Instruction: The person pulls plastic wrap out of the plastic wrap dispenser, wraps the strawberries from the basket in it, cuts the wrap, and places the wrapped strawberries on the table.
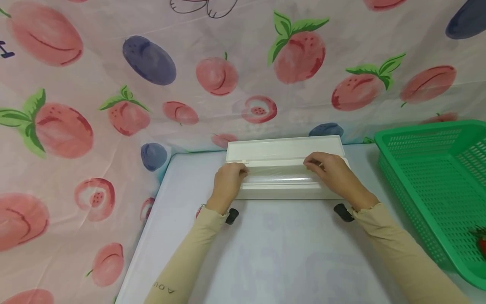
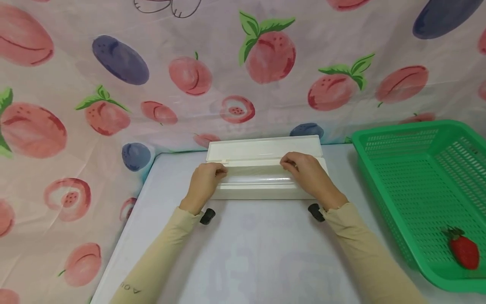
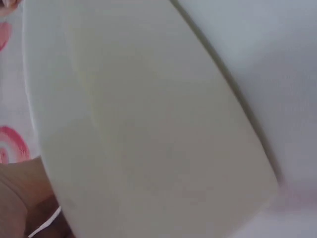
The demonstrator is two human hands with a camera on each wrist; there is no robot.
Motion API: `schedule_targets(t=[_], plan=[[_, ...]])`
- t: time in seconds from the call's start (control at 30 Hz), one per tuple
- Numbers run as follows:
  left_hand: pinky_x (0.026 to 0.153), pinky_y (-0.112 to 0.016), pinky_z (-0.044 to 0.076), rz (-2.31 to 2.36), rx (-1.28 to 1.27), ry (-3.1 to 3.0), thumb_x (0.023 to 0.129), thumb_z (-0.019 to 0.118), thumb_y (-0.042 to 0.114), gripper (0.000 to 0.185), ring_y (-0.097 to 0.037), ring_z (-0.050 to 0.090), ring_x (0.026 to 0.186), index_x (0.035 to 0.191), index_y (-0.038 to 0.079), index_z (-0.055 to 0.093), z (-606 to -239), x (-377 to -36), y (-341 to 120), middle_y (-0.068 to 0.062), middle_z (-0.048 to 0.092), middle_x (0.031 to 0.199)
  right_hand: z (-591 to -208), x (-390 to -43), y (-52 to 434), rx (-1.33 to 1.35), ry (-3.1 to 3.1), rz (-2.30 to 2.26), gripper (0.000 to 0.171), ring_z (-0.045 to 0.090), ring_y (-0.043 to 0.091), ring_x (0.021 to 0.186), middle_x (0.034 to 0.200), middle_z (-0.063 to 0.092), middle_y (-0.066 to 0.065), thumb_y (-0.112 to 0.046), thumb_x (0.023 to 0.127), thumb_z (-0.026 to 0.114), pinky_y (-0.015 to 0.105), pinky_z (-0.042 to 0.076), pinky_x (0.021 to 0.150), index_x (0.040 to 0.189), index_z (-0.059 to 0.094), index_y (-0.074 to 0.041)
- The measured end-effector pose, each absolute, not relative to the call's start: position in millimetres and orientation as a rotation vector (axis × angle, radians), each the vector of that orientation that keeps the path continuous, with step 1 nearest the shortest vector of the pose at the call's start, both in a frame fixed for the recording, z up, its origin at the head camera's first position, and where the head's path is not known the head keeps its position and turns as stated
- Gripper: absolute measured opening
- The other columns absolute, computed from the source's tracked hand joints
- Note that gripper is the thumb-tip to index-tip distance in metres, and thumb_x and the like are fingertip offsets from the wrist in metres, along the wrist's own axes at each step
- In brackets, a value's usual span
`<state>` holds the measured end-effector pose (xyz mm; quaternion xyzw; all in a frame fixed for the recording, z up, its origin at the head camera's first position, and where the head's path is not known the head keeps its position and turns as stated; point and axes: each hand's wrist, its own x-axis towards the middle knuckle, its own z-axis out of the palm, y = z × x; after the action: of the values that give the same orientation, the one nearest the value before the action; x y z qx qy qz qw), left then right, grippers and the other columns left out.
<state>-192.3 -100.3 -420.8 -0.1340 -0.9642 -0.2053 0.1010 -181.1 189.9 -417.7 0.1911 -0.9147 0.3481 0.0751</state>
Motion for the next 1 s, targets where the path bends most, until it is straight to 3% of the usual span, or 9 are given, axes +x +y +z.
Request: schedule_targets(t=[0.33,0.53,1.0], plan=[[0.075,-0.03,0.058,-0.822,-0.439,-2.808,0.086,0.076,0.013,0.009,-0.017,0.072,0.081,0.091,0.006,0.08,-415.2,-192.7,-117.7,-0.005,0.077,0.088,-416.6,-177.1,200.6,0.672,-2.81,1.078,0.014,0.067,0.027,0.091,0.099,0.072,0.013,0.002,0.09,0.068,0.046,0.056,0.085,0.105,0.069,0.002],[0.071,-0.03,0.058,-0.851,-0.412,-2.788,0.085,0.077,0.014,0.01,-0.015,0.071,0.078,0.09,0.006,0.08,-411.3,-194.1,-124.2,-0.006,0.077,0.087,-421.5,-174.9,211.0,0.756,-2.812,0.988,0.015,0.066,0.024,0.085,0.094,0.071,0.01,0.006,0.087,0.07,0.042,0.057,0.078,0.1,0.071,0.002],[0.069,-0.03,0.056,-0.942,-0.399,-2.767,0.083,0.079,0.013,0.008,-0.014,0.067,0.073,0.087,0.006,0.08,-410.8,-191.2,-129.7,-0.005,0.076,0.082,-424.8,-168.3,222.9,0.648,-2.809,0.684,0.012,0.065,0.03,0.09,0.097,0.071,0.016,-0.001,0.09,0.068,0.049,0.054,0.08,0.1,0.074,0.002]])
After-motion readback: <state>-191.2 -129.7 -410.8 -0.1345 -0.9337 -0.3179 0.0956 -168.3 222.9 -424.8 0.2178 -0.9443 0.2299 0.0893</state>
